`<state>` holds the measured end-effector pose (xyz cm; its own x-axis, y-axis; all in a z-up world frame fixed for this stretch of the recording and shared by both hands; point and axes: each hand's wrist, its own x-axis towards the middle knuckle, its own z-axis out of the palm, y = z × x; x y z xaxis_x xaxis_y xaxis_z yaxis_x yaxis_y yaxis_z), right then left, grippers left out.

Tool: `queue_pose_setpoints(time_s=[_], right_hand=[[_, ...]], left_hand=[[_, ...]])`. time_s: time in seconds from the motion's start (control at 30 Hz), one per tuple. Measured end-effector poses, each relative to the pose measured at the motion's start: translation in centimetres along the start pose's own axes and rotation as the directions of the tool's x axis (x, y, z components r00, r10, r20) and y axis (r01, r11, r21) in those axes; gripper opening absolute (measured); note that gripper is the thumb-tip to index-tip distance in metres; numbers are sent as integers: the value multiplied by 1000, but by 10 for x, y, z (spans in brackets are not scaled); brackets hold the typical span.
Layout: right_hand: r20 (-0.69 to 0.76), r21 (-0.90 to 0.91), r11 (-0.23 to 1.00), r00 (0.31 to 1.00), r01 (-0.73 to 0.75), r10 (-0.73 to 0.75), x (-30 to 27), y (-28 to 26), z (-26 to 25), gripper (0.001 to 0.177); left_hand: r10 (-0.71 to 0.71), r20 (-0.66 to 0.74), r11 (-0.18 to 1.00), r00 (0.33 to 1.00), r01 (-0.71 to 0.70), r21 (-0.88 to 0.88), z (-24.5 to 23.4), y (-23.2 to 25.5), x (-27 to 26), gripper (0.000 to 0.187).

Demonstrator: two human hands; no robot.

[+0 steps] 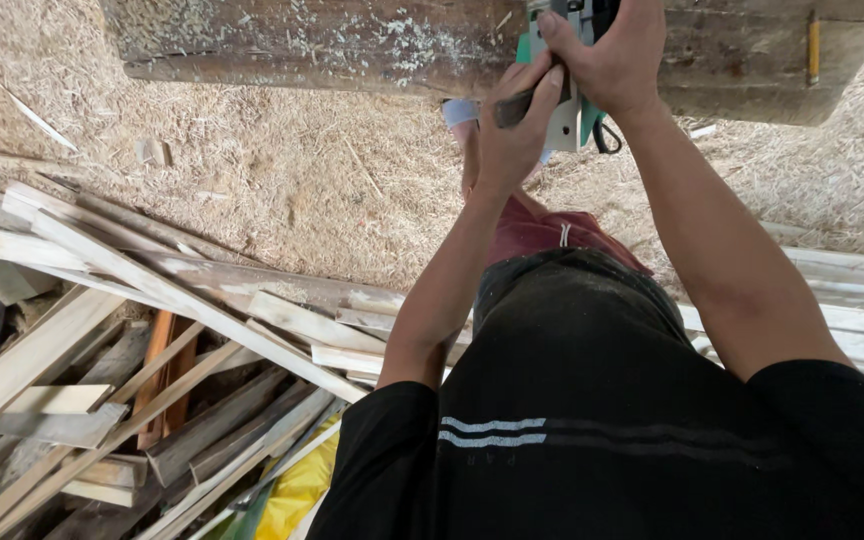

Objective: The person adjusts a green and silver handheld tool on a wooden workbench using a T-handle hex key. They repeatedly loosen and tighten screws on the tool's metal plate while holding it with both hands. The person also uses a metal ruler to check alignment during the adjustment process.

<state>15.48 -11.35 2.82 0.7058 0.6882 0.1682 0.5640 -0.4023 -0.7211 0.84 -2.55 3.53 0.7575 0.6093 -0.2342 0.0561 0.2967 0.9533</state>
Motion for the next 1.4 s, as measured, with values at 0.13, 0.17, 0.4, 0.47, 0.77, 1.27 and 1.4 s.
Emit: queue_pose_setpoints(time_s=[0.13, 0.17, 0.4, 0.47, 0.77, 1.27, 1.4], right_hand=[[-41, -52, 998, 999, 29, -31, 4, 7, 1, 59], [-39, -69, 998, 999, 12, -15, 1, 8, 1, 59], [-37, -54, 999, 999, -7, 5, -2, 13, 6, 53], [-1, -36, 999, 1000, -14, 14, -1, 13, 5, 52], [-35, -40, 999, 999, 8, -9, -2, 11, 7, 46], [-82, -36, 996, 994, -76, 73, -1, 0, 6, 32], [-123, 11, 996, 988, -89, 90, 2, -11, 0, 42]], left_hand=[[28, -7, 1000, 1000, -28, -13, 7, 7, 10, 33], [20, 4, 1000, 1000, -20, -12, 7, 7, 8, 33], [40, 26, 999, 999, -40, -18, 3, -2, 8, 33], [22, 32, 998, 999, -20, -55, 4, -4, 9, 33], [-89, 58, 993, 994, 93, -70, 2, 7, 10, 34], [-259, -10, 921, 966, 244, -305, -32, -22, 21, 43], [-302, -86, 939, 949, 281, -197, -89, -44, 50, 51]])
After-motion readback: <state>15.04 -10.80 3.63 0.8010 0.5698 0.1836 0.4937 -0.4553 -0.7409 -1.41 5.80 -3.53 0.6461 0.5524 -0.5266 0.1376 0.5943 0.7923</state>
